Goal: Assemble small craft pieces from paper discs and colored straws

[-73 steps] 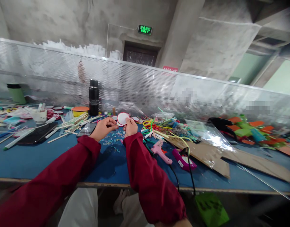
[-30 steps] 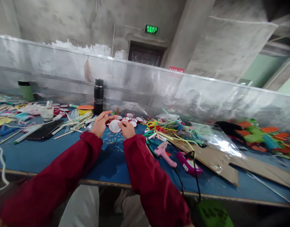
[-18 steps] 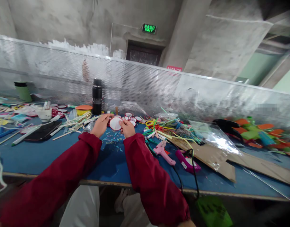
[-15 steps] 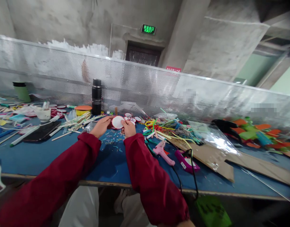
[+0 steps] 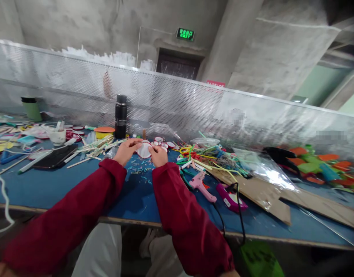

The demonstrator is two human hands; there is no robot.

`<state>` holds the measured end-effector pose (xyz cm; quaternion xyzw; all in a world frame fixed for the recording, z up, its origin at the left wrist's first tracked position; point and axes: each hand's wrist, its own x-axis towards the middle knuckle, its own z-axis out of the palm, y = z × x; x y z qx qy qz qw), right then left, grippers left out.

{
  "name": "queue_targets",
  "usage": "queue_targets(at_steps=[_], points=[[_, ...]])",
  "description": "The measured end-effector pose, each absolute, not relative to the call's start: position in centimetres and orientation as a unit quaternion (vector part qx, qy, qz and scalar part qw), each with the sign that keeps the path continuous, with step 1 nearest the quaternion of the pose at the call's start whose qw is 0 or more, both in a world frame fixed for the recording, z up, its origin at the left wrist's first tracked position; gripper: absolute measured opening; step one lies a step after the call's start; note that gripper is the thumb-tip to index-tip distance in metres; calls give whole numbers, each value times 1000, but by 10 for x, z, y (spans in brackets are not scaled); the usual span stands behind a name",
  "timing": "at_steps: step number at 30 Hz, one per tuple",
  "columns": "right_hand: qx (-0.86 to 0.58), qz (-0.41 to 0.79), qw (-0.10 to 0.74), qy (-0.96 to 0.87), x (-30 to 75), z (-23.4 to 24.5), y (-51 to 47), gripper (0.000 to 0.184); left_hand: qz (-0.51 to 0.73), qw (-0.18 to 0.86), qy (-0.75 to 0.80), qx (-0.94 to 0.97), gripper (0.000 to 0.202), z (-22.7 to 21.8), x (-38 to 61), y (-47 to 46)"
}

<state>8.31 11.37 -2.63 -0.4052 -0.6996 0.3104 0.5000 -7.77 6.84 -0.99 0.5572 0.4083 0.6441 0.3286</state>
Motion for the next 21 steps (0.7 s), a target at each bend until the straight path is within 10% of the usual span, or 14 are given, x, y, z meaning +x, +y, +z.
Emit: queue_targets(at_steps=[21], points=[[-413, 415, 490, -646, 76, -24, 106, 15, 618, 256, 460, 584, 21, -21, -90, 80]])
